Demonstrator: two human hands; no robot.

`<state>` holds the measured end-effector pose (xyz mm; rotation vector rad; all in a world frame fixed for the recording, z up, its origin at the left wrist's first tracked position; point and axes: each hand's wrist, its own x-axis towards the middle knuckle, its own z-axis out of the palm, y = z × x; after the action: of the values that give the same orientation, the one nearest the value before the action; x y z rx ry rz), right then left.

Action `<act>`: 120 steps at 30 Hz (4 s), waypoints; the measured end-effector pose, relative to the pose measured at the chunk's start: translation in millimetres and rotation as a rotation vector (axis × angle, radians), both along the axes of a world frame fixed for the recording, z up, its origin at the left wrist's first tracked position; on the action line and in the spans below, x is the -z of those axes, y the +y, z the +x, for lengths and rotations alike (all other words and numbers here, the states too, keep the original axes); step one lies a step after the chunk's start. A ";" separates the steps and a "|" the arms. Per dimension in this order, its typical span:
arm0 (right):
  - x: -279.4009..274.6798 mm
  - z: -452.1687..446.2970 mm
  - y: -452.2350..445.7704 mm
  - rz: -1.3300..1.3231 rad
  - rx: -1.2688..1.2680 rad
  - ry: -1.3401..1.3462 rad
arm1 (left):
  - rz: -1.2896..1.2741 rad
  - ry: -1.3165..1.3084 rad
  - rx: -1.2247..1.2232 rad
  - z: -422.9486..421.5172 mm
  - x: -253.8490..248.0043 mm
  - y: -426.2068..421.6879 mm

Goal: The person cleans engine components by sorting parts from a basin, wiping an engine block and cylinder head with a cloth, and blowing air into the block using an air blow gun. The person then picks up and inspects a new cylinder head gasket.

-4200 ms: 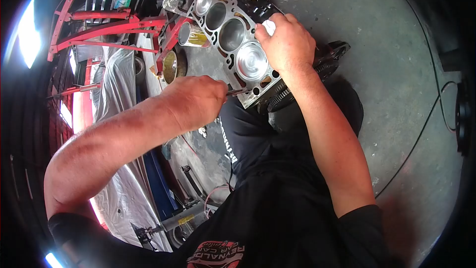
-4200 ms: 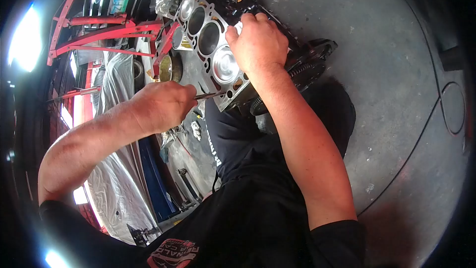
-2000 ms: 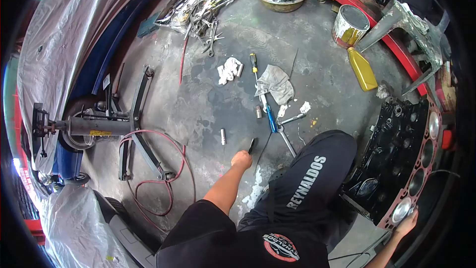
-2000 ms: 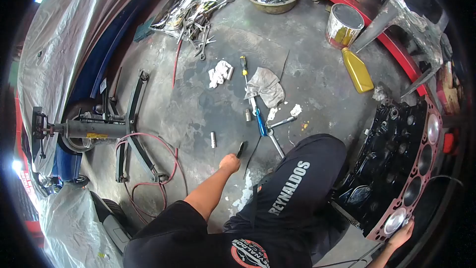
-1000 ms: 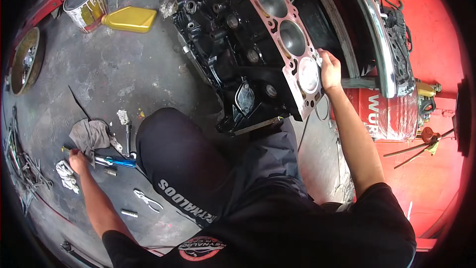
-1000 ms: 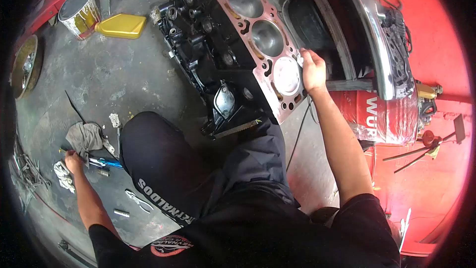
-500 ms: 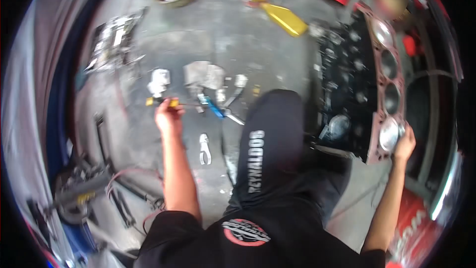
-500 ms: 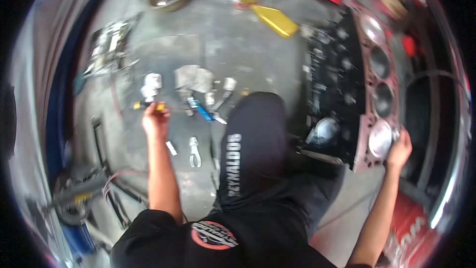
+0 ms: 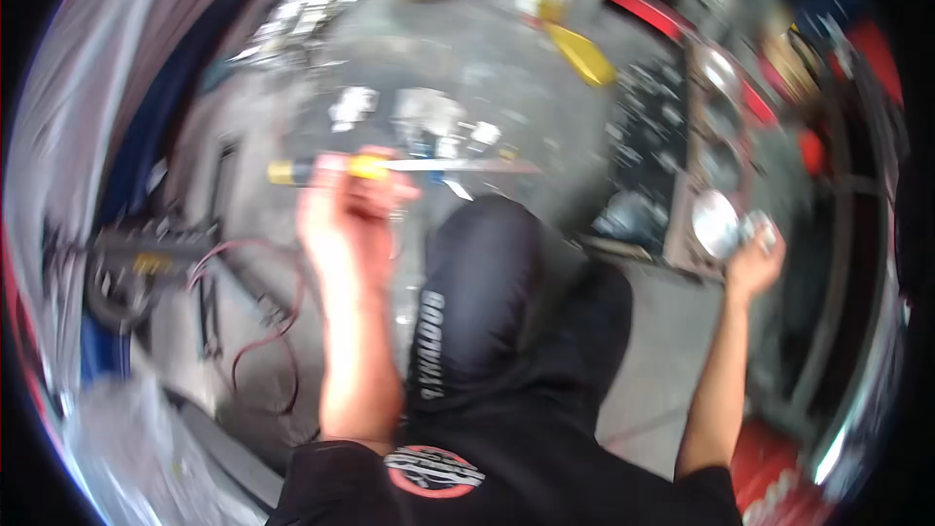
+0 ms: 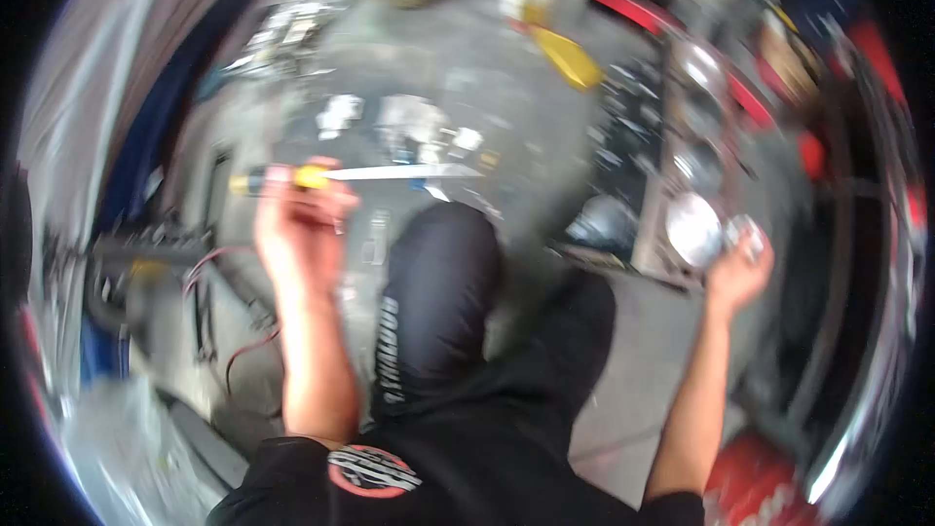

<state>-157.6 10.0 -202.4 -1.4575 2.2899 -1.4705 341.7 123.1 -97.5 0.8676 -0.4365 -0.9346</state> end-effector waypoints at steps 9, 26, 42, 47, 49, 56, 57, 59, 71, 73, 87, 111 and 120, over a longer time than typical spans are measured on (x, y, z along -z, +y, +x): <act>9.8 -15.1 -20.0 0.111 -0.013 0.332 | 0.026 0.146 -0.342 57.3 34.1 15.2; -13.0 -86.1 28.8 0.710 0.236 0.535 | 1.210 -0.829 1.141 376.8 335.8 -269.4; -13.1 423.2 220.7 1.268 0.888 0.437 | 1.337 -2.103 0.230 706.0 346.7 -620.4; -38.3 403.1 163.4 0.976 0.663 0.671 | 1.301 -1.887 0.289 715.6 327.2 -630.2; -35.7 416.6 112.0 0.875 0.581 0.665 | 1.352 -1.909 0.438 721.8 304.6 -621.3; 26.9 479.4 18.0 0.659 0.189 0.520 | 1.283 -1.999 0.490 713.9 262.0 -549.6; 38.3 491.1 5.8 0.619 0.140 0.460 | 1.165 -1.998 0.382 720.0 270.4 -533.5; 71.5 504.5 -15.1 0.576 0.026 0.329 | 1.182 -1.565 0.529 725.8 287.4 -509.7; 157.5 760.6 -323.7 0.545 -0.412 -0.516 | 0.406 -1.916 0.333 512.8 406.6 -489.5; 176.7 787.8 -391.3 0.609 -0.286 -0.936 | 0.565 -1.938 0.314 497.1 403.4 -491.5; 271.3 824.4 -529.3 0.507 0.068 -0.968 | 0.613 -1.869 0.415 460.3 444.8 -444.6; 247.9 839.6 -518.0 0.920 -1.026 0.575 | 0.625 -1.839 0.389 456.1 452.4 -437.6; 247.1 822.0 -528.4 1.000 -1.030 0.546 | 0.635 -1.789 0.406 457.6 450.3 -442.0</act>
<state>664.3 -518.4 -449.5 -2.1275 1.4416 0.3291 799.3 -318.8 -547.8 2.1585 -1.9488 -0.3780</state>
